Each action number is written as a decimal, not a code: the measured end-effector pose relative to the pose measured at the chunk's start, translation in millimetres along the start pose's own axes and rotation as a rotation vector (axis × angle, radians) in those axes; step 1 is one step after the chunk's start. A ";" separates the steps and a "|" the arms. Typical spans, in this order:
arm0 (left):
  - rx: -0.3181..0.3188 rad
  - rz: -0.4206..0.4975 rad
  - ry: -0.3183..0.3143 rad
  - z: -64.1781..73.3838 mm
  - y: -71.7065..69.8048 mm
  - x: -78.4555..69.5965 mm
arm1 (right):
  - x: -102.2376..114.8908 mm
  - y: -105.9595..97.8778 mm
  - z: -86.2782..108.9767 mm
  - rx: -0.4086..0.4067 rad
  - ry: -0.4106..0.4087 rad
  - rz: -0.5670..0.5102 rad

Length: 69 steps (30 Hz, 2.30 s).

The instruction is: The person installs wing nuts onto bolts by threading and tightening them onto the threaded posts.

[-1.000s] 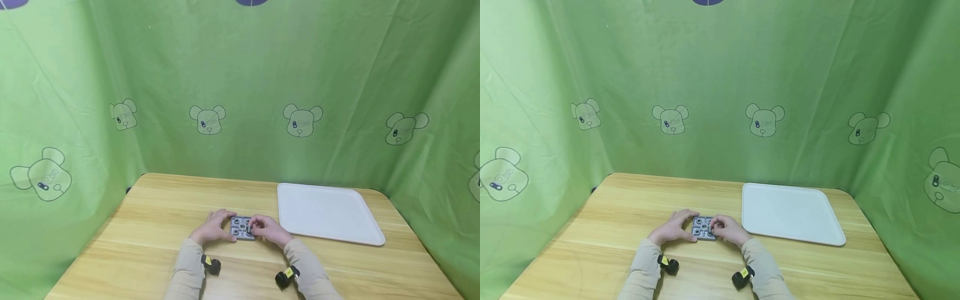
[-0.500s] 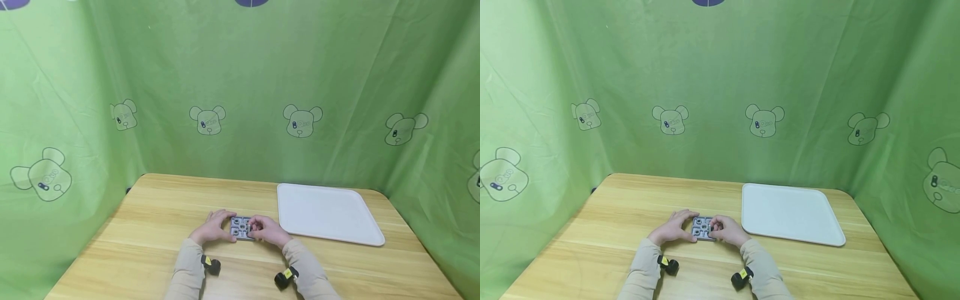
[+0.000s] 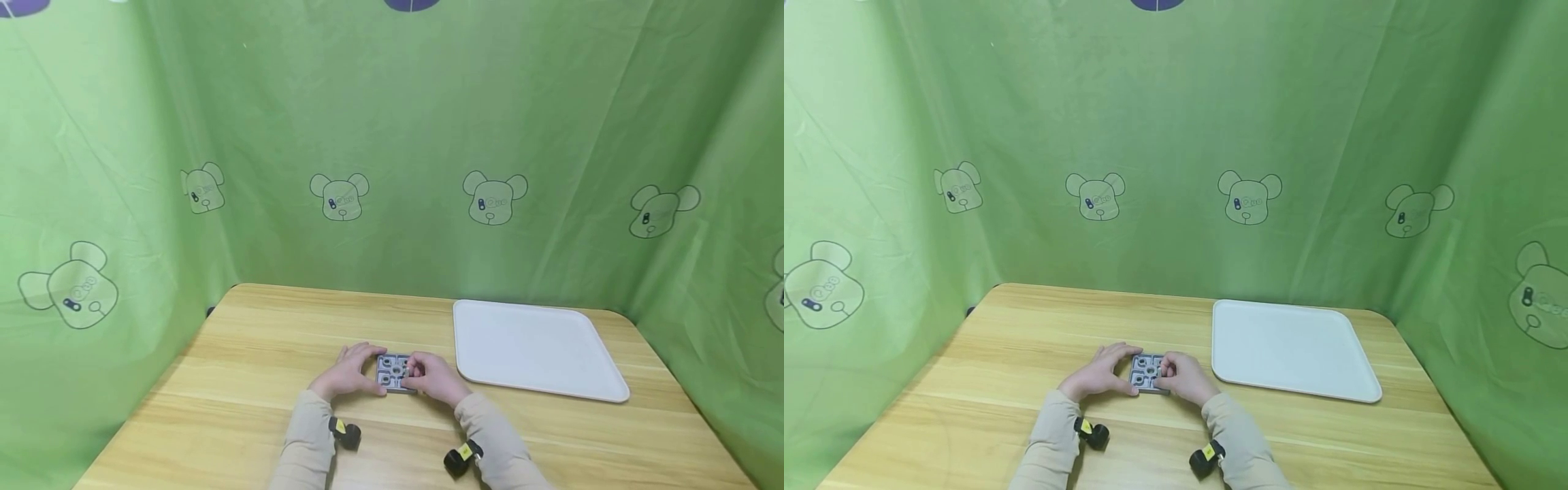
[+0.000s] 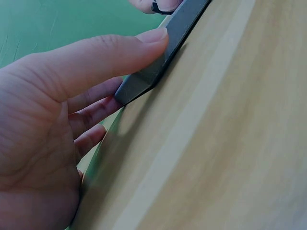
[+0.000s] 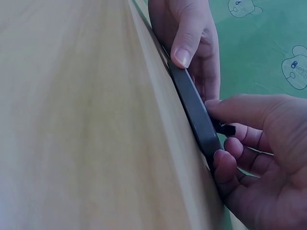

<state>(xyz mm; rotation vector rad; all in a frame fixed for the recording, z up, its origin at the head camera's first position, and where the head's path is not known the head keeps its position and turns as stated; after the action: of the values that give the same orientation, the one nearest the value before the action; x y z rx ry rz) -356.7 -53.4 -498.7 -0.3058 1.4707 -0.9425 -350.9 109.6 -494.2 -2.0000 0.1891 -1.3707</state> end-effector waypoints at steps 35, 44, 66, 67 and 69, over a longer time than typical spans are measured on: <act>-0.002 0.008 -0.004 -0.5 -0.1 -1.0 | -5.9 -5.8 4.0 0.072 0.012 -0.246; -0.008 -0.001 0.005 -0.9 -0.1 0.6 | -4.6 -2.4 5.1 0.128 -0.003 -0.269; 0.000 0.016 -0.005 1.3 0.8 1.0 | -7.2 -6.3 8.8 0.198 -0.047 -0.286; -0.001 0.026 -0.008 1.3 0.9 1.9 | -6.8 -9.0 9.5 0.202 -0.055 -0.277; -0.003 0.070 -0.022 1.3 0.2 4.4 | -5.5 -17.2 11.1 0.195 -0.065 -0.260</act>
<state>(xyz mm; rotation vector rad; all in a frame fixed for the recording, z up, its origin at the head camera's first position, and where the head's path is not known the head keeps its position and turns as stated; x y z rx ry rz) -356.2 -56.8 -501.8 -0.2644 1.4540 -0.8786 -348.0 130.1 -490.0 -1.9502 -0.2343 -1.4196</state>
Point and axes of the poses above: each hand's wrist, its own z-axis away from the middle knuckle, its own y-axis out of the palm, x = y × z, the point moved 8 cm from there along -z, towards the middle knuckle, and after that the axes turned 12 degrees about -y, right-handed, at the moved point
